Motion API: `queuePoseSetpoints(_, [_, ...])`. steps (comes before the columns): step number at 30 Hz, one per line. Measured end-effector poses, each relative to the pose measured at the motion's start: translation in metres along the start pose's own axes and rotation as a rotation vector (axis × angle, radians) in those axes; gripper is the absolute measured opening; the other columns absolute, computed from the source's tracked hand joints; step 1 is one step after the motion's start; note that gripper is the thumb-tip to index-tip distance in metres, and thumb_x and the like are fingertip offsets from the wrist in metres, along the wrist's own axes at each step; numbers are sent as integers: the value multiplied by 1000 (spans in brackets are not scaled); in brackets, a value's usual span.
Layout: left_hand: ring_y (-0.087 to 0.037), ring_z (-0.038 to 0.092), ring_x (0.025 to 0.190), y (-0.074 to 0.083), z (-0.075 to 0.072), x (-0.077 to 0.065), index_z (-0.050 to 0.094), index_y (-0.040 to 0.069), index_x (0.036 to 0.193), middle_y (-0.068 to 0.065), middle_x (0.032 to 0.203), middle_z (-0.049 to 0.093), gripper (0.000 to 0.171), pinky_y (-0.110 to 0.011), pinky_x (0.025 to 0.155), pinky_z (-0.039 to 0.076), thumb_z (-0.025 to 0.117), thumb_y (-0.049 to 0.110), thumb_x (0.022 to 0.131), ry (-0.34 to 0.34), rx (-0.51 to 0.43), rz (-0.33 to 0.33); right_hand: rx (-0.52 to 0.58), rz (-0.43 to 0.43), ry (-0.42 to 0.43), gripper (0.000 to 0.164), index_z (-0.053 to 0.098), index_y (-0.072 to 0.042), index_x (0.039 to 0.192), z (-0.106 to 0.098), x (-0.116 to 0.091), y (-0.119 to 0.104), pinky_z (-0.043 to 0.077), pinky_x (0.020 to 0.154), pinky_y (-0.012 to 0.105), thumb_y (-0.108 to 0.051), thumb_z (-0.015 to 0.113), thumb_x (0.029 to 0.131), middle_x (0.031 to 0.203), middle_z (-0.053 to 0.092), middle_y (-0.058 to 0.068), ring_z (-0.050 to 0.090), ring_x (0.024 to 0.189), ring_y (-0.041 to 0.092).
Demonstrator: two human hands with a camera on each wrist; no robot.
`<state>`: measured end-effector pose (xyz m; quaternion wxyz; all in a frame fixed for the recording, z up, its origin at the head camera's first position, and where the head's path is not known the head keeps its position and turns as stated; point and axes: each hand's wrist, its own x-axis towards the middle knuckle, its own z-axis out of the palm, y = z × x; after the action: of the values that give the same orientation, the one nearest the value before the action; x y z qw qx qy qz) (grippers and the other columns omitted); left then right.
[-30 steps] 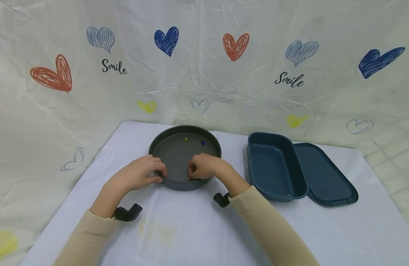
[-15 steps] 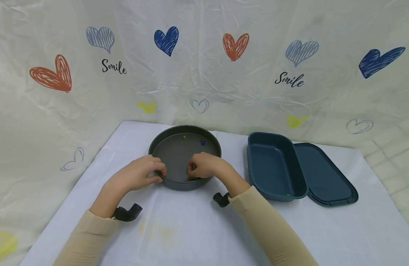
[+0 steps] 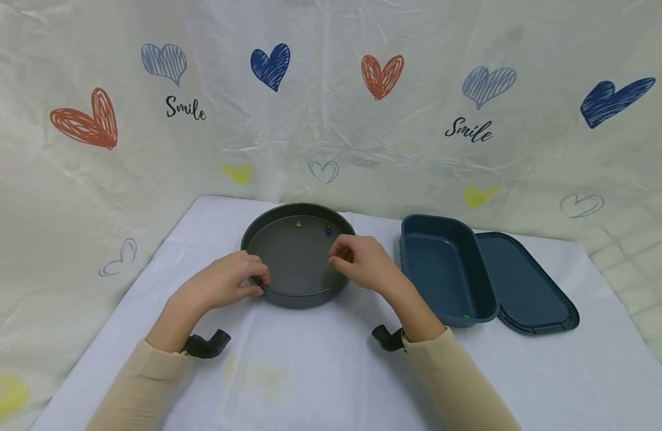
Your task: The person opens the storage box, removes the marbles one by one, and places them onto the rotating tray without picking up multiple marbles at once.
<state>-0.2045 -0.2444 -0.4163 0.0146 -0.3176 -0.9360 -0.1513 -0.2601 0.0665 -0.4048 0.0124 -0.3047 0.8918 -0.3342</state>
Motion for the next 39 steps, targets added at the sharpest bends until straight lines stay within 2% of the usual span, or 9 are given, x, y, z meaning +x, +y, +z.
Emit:
queuePoseSetpoints(5, [-14, 58, 90, 0, 1, 1, 68, 27, 88, 15, 89, 61, 21, -34, 83, 49, 82, 13, 81, -3, 3, -5, 10, 10, 125, 4, 69, -18, 97, -26, -31, 11, 53, 66, 30, -21, 68, 95, 85, 68, -7, 61, 73, 11])
queuePoseSetpoints(10, [-13, 57, 90, 0, 0, 0, 68, 26, 89, 15, 90, 61, 20, -35, 83, 49, 83, 14, 82, -11, 6, -10, -9, 62, 213, 4, 69, -19, 97, -45, -60, 35, 54, 66, 28, -22, 69, 95, 87, 69, -6, 62, 74, 10])
queuePoseSetpoints(15, [-13, 57, 91, 0, -2, -2, 68, 27, 88, 16, 90, 61, 21, -35, 83, 49, 82, 13, 82, -11, 6, -19, -23, 82, 253, 8, 68, -17, 101, -56, -75, 57, 54, 67, 24, -23, 68, 96, 89, 69, -4, 64, 76, 11])
queuePoseSetpoints(19, [-14, 56, 91, -1, -1, -3, 68, 27, 88, 16, 90, 61, 21, -35, 83, 49, 82, 12, 82, -4, 5, -20, -45, 88, 228, 14, 68, -14, 106, -64, -79, 66, 54, 70, 24, -24, 66, 97, 93, 70, -3, 65, 79, 12])
queuePoseSetpoints(23, [-13, 56, 92, -2, 1, -2, 68, 28, 88, 17, 91, 61, 22, -35, 84, 49, 81, 12, 82, -1, 3, -14, -96, 134, 172, 17, 68, -13, 109, -73, -88, 75, 54, 72, 26, -26, 64, 98, 96, 70, -2, 64, 83, 13])
queuePoseSetpoints(32, [-14, 56, 93, -2, 2, 1, 68, 29, 89, 16, 91, 61, 22, -34, 84, 48, 81, 14, 82, -1, -8, -21, -211, 222, 64, 22, 67, -13, 113, -87, -98, 90, 53, 76, 38, -28, 62, 99, 99, 70, 0, 63, 88, 17])
queuePoseSetpoints(39, [-14, 56, 92, -4, 1, -1, 68, 28, 89, 16, 90, 60, 21, -34, 84, 49, 82, 14, 82, 2, -1, -28, -253, 292, -82, 27, 67, -10, 117, -91, -99, 92, 54, 82, 48, -29, 64, 98, 107, 70, 5, 65, 98, 25])
